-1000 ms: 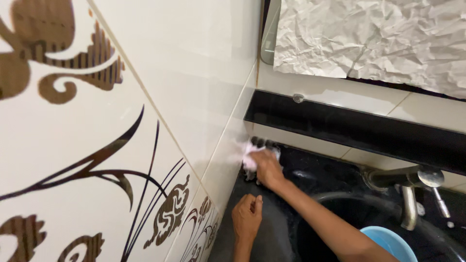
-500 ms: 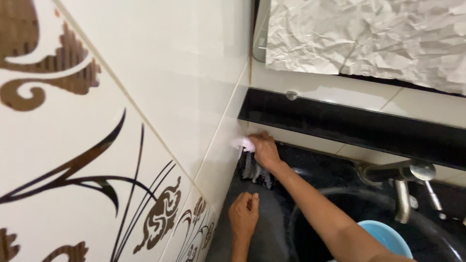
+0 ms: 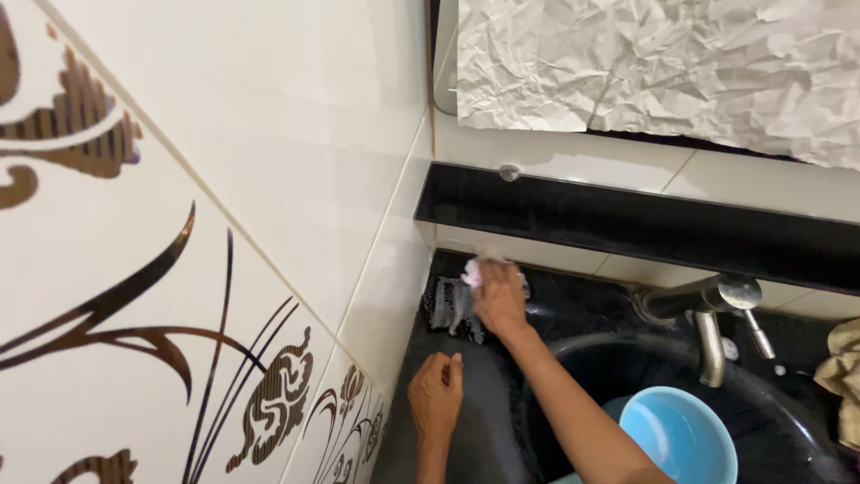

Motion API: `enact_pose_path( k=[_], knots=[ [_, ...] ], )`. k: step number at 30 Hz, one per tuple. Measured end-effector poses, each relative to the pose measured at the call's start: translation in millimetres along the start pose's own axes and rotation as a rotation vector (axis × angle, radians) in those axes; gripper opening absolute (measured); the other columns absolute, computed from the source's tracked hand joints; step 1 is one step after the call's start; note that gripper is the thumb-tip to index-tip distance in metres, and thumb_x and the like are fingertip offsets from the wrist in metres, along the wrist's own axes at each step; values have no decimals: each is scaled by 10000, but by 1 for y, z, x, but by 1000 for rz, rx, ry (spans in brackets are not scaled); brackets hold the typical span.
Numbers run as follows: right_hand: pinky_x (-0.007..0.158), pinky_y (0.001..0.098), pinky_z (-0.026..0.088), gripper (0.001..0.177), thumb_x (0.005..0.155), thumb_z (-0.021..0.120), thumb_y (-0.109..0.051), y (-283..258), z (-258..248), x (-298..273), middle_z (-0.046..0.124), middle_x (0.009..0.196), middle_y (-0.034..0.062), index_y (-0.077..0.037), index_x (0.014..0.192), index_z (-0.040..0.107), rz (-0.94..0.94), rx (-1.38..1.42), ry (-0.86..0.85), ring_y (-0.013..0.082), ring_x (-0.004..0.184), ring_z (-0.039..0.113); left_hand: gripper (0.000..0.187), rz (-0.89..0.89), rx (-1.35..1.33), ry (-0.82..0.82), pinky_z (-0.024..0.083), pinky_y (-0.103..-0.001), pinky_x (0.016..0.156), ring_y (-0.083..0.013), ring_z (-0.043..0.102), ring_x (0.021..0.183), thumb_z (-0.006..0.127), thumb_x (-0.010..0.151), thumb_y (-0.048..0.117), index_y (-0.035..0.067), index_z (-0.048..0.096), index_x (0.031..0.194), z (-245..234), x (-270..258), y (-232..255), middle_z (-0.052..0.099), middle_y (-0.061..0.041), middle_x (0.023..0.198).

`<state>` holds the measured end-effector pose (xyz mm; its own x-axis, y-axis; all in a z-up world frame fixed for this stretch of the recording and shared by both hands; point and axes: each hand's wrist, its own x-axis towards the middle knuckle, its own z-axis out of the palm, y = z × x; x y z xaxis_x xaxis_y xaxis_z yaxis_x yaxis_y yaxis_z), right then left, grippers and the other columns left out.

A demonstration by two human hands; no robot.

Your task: The person wipes the black granite sink counter and the surrounding tiled wall with a cloth, then applies a soapy solution from a blue scoop and continues scrubbing the surface.

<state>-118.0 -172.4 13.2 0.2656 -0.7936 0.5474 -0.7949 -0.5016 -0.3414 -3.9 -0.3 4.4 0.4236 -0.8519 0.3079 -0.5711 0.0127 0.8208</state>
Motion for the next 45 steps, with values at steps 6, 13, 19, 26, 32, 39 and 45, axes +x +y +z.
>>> enact_pose_path(
  k=[6, 13, 19, 26, 32, 39, 45],
  knots=[
    [1009, 475, 438, 436, 761, 672, -26, -6, 5, 5, 678, 1247, 196, 5, 1196, 667, -191, 131, -72, 411, 1106, 572, 327, -5, -1, -7, 471, -442, 560, -302, 625, 575, 701, 920, 244, 45, 572, 695, 1, 1, 0, 634, -104, 666],
    [994, 456, 464, 398, 793, 640, 34, -2, -25, -32, 708, 1189, 143, -31, 1183, 686, -164, 128, -166, 338, 1096, 636, 320, 44, -22, 34, 472, -452, 578, -321, 630, 605, 691, 927, 252, 50, 577, 707, 3, -6, -6, 637, -113, 688],
    [958, 460, 479, 481, 735, 648, 41, 5, -36, -77, 692, 1238, 197, -9, 1213, 677, -263, 120, -69, 390, 1070, 625, 313, 54, -26, 31, 470, -463, 604, -322, 615, 626, 676, 947, 248, 50, 574, 727, 5, -12, -14, 619, -114, 702],
    [1014, 443, 489, 462, 770, 634, 37, 39, -19, -45, 708, 1252, 147, -56, 1218, 697, -165, 42, -111, 365, 1100, 615, 284, 131, 13, 106, 460, -486, 645, -349, 591, 708, 644, 975, 209, 44, 544, 766, -2, -36, -8, 577, -132, 735],
    [1031, 486, 454, 517, 742, 637, 42, 12, -42, -82, 676, 1276, 194, -15, 1255, 662, -382, 79, -118, 388, 1119, 615, 275, 93, 140, 191, 467, -497, 656, -358, 594, 732, 641, 964, 188, 41, 531, 758, -9, -58, 4, 571, -138, 750],
    [1024, 440, 476, 513, 738, 589, 90, 63, -48, -50, 695, 1277, 176, -25, 1227, 692, -352, 90, -141, 393, 1105, 620, 291, 41, 143, 159, 475, -488, 637, -344, 607, 709, 652, 956, 209, 44, 535, 747, -10, -58, 5, 583, -123, 731],
    [1012, 459, 479, 484, 739, 574, 101, 85, -31, -35, 716, 1234, 170, -28, 1187, 706, -275, 29, -80, 389, 1099, 627, 281, 37, 133, 207, 472, -488, 627, -351, 605, 687, 665, 937, 197, 37, 537, 745, -7, -58, 6, 585, -126, 724]
  ],
)
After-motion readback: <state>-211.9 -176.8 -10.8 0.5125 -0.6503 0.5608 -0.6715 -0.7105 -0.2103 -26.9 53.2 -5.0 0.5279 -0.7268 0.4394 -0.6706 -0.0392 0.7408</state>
